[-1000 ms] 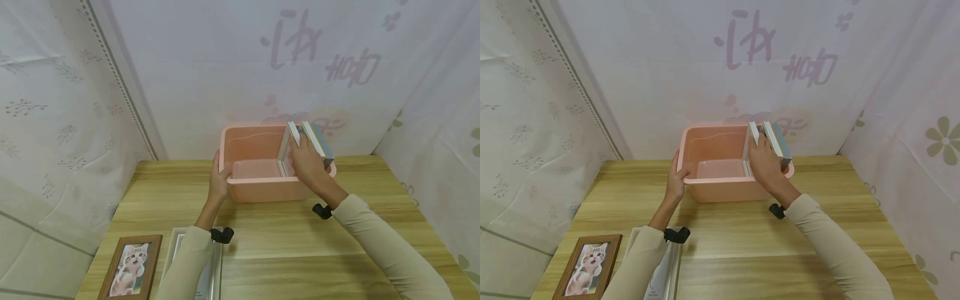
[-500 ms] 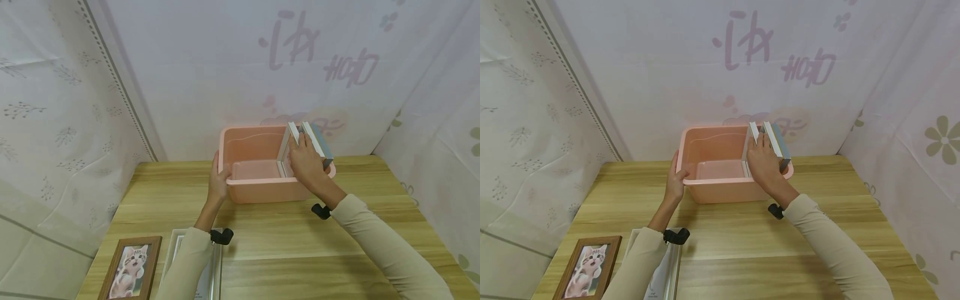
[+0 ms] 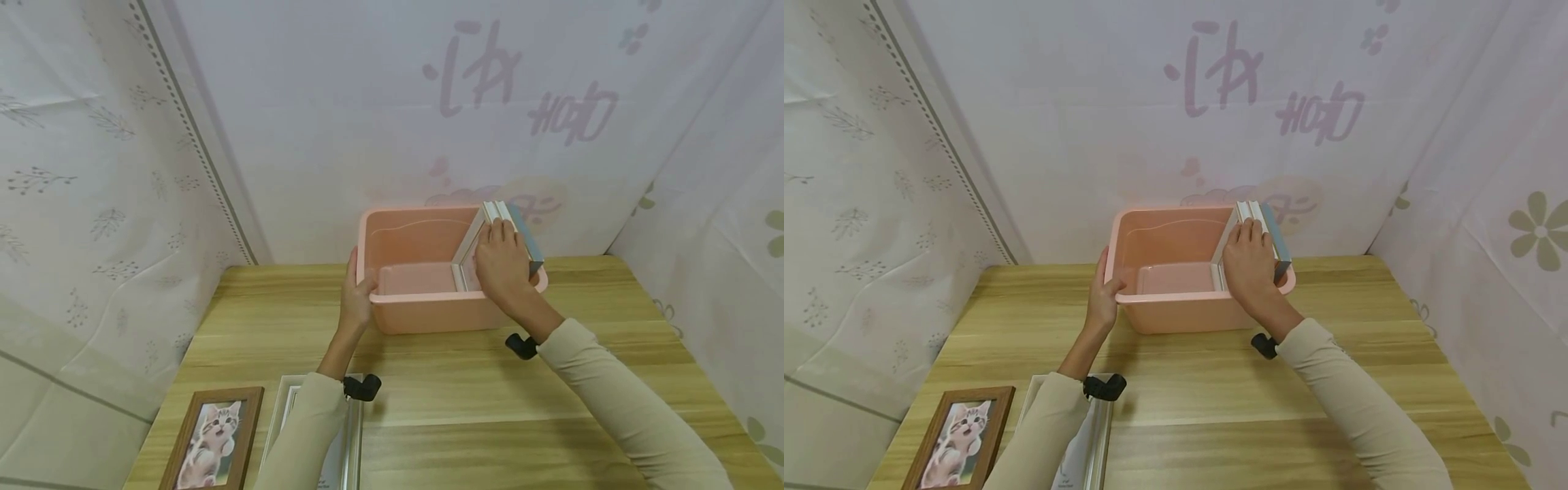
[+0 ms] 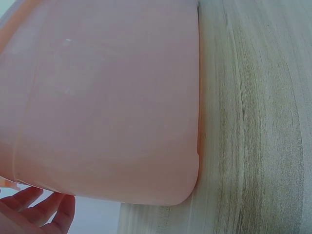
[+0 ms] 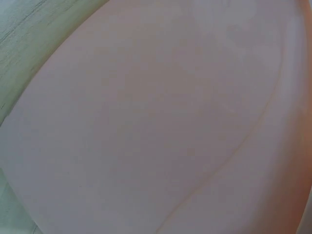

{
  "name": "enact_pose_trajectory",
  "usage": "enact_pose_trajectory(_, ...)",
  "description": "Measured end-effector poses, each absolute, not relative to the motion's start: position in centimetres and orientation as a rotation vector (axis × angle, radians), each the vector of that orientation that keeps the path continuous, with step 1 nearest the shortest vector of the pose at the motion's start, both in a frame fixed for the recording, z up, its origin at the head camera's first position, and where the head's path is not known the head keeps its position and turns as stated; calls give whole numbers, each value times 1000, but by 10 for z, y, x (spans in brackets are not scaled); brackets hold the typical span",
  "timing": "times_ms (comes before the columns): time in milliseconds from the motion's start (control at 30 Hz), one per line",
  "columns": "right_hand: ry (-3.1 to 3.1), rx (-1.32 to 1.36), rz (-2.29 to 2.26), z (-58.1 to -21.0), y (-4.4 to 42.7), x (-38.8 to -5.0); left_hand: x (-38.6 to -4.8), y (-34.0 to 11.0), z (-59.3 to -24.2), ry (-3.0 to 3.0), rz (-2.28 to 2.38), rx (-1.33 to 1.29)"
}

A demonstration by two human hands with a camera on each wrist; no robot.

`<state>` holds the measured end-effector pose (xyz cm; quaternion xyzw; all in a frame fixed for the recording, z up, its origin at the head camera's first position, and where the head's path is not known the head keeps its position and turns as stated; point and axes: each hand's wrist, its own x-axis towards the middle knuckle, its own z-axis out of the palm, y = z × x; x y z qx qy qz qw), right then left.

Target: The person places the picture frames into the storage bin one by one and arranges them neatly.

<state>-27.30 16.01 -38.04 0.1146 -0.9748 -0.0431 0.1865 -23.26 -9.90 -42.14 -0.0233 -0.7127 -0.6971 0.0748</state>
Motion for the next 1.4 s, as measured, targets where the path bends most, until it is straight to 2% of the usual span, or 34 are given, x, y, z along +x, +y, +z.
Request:
enact_pose_trajectory(167, -2746, 324, -71, -381, 162, -273, -243, -100, -439, -2119, -2094, -60)
enact_pose_trajectory(533, -2708, 349, 18, -379, 168, -262, -243, -98, -443, -2108, -2112, -49)
enact_pose_trajectory(900, -2323, 625, 257, -382, 154, -220, -223, -98, -407, -2153, -2103, -69)
enact_pose_trajectory(1033, -2257, 720, 337, -387, 141, -201, -221, -97, -405, -2141, -2110, -67)
enact_pose_trajectory(1233, -2254, 851, 463, -405, 125, -180, -231, -99, -420, -2124, -2129, -58)
enact_pose_trajectory(1400, -2406, 875, 524, -426, 116, -175, -243, -101, -437, -2127, -2131, -37)
